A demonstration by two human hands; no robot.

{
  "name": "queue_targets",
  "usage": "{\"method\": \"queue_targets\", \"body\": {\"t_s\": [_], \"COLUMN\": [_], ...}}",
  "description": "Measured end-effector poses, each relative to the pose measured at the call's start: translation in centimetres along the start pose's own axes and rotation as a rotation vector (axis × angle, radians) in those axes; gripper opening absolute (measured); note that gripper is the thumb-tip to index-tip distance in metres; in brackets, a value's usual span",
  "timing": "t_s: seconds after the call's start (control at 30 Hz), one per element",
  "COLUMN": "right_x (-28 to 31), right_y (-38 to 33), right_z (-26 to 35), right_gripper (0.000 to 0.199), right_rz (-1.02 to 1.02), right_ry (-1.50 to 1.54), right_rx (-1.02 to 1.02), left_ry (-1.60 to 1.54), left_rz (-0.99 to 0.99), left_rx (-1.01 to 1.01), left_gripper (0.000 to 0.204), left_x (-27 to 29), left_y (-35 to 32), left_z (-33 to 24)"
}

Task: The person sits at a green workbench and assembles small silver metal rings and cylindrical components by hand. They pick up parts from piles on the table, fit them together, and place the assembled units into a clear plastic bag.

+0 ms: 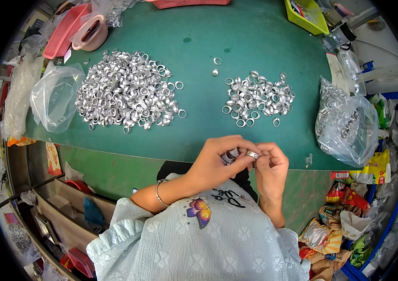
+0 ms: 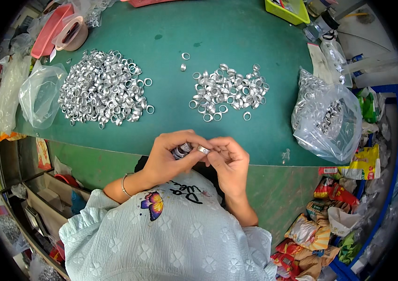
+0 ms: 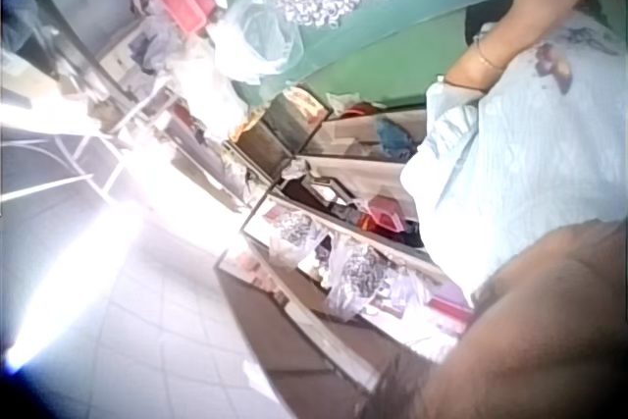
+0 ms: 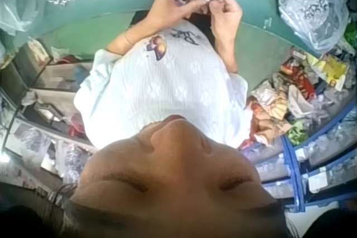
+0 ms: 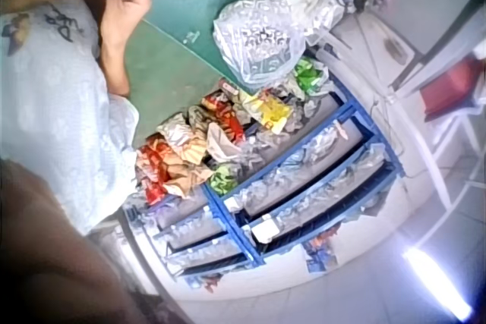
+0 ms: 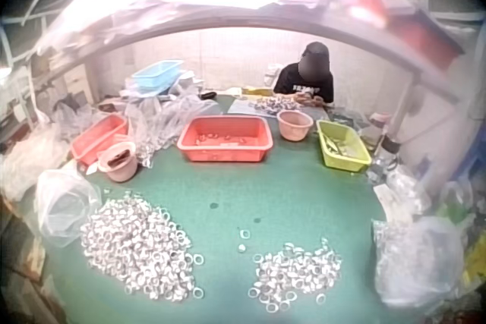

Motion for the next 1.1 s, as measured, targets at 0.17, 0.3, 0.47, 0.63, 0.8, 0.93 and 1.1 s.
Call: {"method": "queue_targets", "body": {"t_s": [0.17,0.3,0.47,0.63,0.8,0.93,1.1], "right_x": [-0.9,-1.2,-1.7,-1.6,-0.7,4.1,2.7], "right_y": [-0.1,-0.3,-0.3,-0.1,1.2,3.6,5.9], "right_z": [1.5,2.8,3.5,3.3,2.7,0.8,-2.2], "right_gripper": [0.029,0.034,0.034,0.034,0.029,0.029,0.038], "right_rz": [0.0,-0.085,-0.082,0.0,-0.016,-0.306,-0.032], "right_ry": [-0.1,-0.421,-0.592,-0.724,-0.845,-1.012,-1.394], "right_rx": [0.073,0.305,0.374,0.454,0.407,0.212,0.33], "left_ry": [-0.21,-0.437,-0.447,-0.381,-0.618,-0.826,-0.975], "left_rz": [-0.034,0.038,0.081,0.073,0.062,0.019,-0.262], "left_rx": [0.091,0.213,0.277,0.24,0.433,0.481,0.66], "left_gripper": [0.028,0.028,0.025,0.023,0.018,0.025,0.022], "left_x": [0.0,0.4,0.1,0.0,0.1,0.9,0.9], "left_y": [-0.2,-0.3,-0.5,-0.4,-0.4,-0.3,-0.2], "left_z": [0.2,0.4,1.0,1.2,4.2,5.8,6.3]}}
Point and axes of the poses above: each hand's wrist, its own y-axis towards the middle knuckle, its own x-axis out of the back of the hand, z = x × y, the point moved 4 cm from there along y, towards the middle knuckle, and after that the axes turned 4 degrees about -y, right-handed, at the moved point
